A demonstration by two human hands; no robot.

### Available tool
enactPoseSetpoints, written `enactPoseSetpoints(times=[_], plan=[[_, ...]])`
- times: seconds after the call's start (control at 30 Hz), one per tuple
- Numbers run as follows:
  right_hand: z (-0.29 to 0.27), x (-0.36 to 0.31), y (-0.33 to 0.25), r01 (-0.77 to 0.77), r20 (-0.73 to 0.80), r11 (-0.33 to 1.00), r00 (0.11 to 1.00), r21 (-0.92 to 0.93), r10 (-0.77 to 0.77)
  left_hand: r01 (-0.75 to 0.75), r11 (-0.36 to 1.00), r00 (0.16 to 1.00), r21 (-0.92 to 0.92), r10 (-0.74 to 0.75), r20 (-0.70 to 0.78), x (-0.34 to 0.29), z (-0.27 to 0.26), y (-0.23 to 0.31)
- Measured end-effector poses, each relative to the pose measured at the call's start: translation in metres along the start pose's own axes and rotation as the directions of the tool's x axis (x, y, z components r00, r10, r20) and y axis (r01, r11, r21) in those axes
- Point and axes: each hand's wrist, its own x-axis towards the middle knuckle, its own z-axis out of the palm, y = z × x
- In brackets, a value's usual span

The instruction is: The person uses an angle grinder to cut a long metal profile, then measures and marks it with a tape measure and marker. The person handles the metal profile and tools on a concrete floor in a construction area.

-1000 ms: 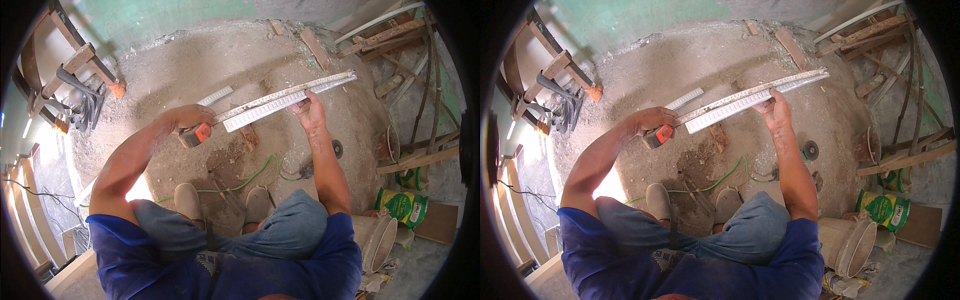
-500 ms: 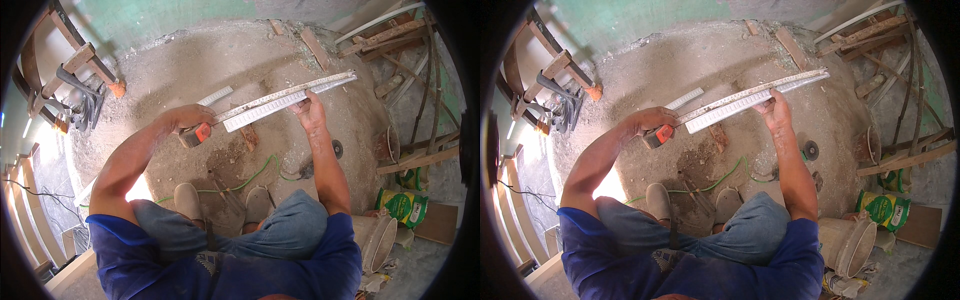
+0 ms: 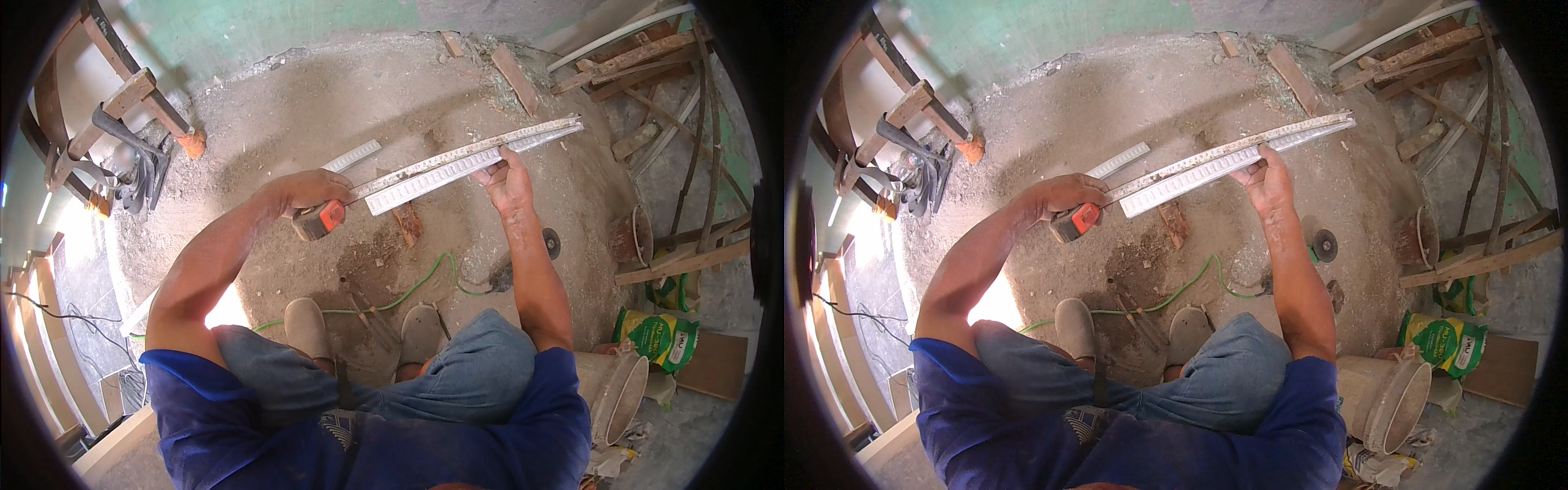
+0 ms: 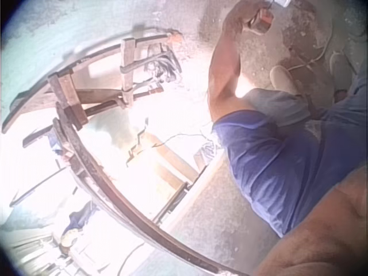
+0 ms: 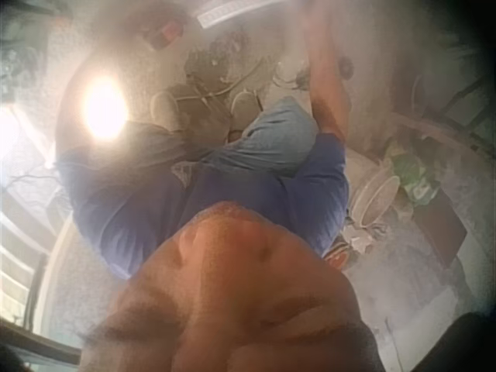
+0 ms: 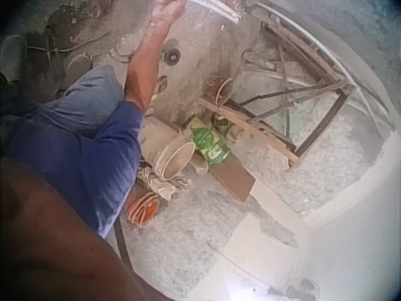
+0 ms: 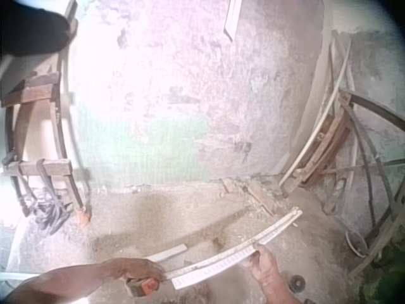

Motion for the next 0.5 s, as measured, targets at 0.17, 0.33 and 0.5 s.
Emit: enactPoseSetpoints(times=[0.17,0.33,0.5], plan=[[0.001,0.001,0.001,0.002,0.003,1.000,1.000,-0.004,-0.002,0.011,1.000,1.000,-0.015,-0.011,0.004,0.001,-0.001,-0.002],[0.001,0.000,0.001,0.002,0.002,1.000,1.000,-0.006,-0.002,0.008,0.999,1.000,-0.032,-0.008,-0.008,-0.005,0.003,0.005],[-0.002,0.002,0.001,0.001,0.009,1.000,1.000,-0.003,-0.001,0.007,0.999,1.000,-0.047,-0.007,-0.005,-0.008,0.005,0.008]])
